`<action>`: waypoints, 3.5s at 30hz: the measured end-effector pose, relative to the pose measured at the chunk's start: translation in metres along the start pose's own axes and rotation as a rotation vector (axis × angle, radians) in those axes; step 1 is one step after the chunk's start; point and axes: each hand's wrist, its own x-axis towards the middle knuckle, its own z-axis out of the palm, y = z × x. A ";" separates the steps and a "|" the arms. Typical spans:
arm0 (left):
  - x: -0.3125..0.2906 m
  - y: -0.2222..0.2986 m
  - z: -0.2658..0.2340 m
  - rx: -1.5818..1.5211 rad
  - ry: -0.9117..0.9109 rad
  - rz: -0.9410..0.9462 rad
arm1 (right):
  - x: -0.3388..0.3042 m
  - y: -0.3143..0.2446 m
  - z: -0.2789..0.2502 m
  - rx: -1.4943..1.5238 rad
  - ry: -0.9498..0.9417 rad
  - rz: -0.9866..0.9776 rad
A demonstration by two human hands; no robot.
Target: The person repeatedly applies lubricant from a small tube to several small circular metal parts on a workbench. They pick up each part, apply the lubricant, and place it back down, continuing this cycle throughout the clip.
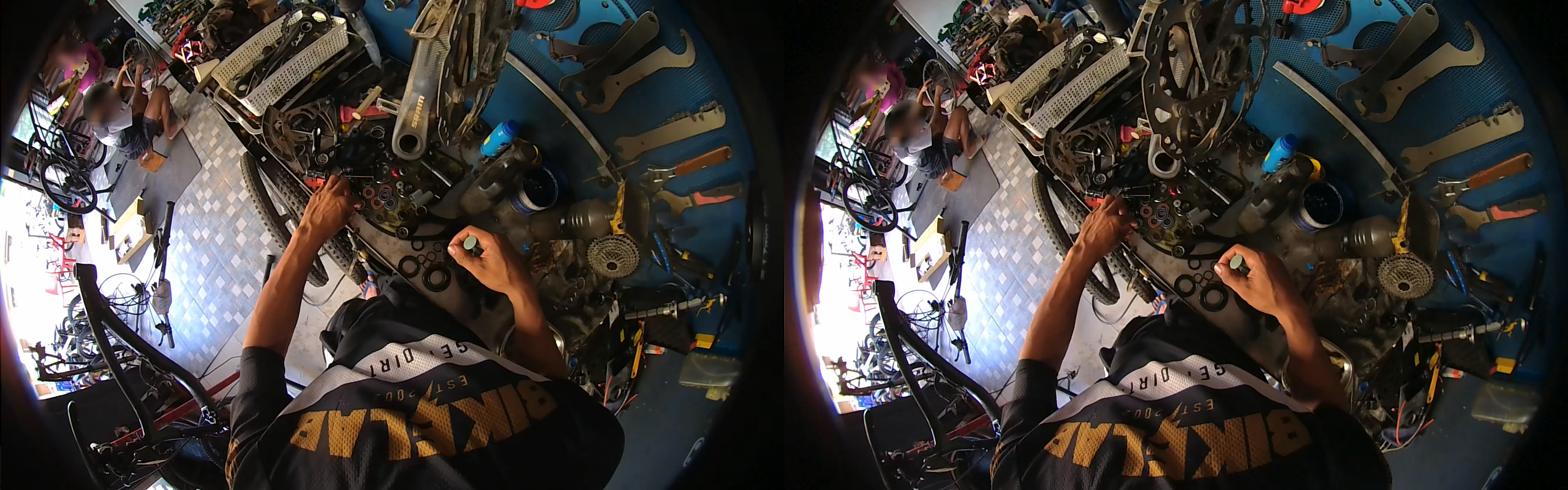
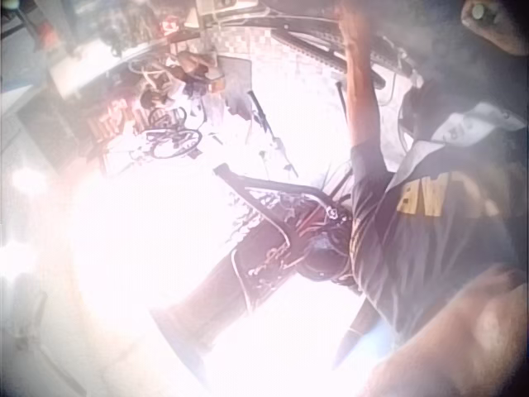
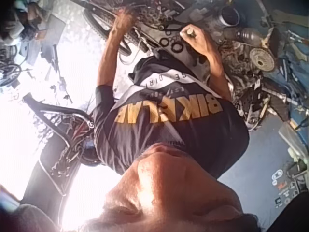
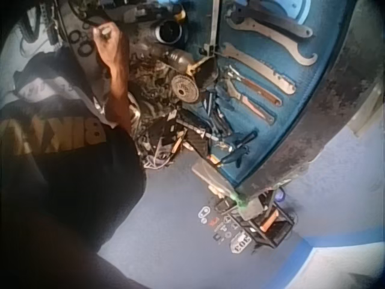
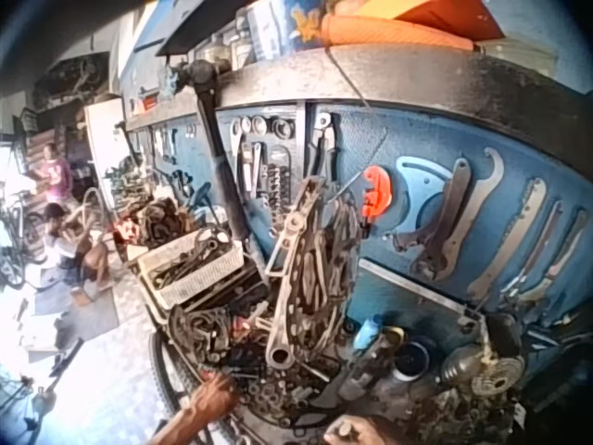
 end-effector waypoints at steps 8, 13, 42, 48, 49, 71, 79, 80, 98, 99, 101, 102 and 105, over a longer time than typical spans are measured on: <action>0.001 -0.010 0.008 -0.147 0.094 0.100 | -0.001 -0.006 0.001 -0.041 0.020 -0.055; -0.009 0.006 -0.024 -1.479 0.186 -0.536 | 0.000 -0.002 0.002 0.032 0.061 -0.046; -0.054 0.177 -0.104 -2.547 0.263 -0.192 | 0.013 -0.143 -0.009 1.173 -0.125 -0.898; -0.054 0.179 -0.106 -2.498 0.276 -0.194 | 0.013 -0.144 -0.004 1.151 -0.114 -0.907; -0.054 0.179 -0.106 -2.497 0.278 -0.197 | 0.014 -0.145 -0.001 1.190 -0.086 -0.915; -0.051 0.185 -0.105 -2.416 0.236 -0.244 | 0.004 -0.149 0.011 1.216 0.088 -0.903; -0.052 0.183 -0.104 -2.453 0.276 -0.235 | 0.015 -0.130 -0.001 1.111 -0.012 -0.900; -0.051 0.183 -0.104 -2.457 0.265 -0.218 | 0.020 -0.126 0.000 1.133 0.018 -0.915; -0.067 0.124 -0.058 -2.297 0.448 -0.361 | 0.017 0.052 0.000 -0.320 0.144 -0.061; -0.068 0.124 -0.056 -2.280 0.455 -0.378 | 0.016 0.058 0.006 -0.363 0.107 -0.044; -0.070 0.123 -0.053 -2.263 0.461 -0.400 | 0.014 0.067 0.014 -0.430 0.030 0.044; -0.071 0.123 -0.051 -2.262 0.460 -0.406 | 0.014 0.070 0.016 -0.441 0.040 0.053; -0.074 0.123 -0.047 -2.264 0.463 -0.435 | 0.018 0.077 0.022 -0.458 0.065 0.070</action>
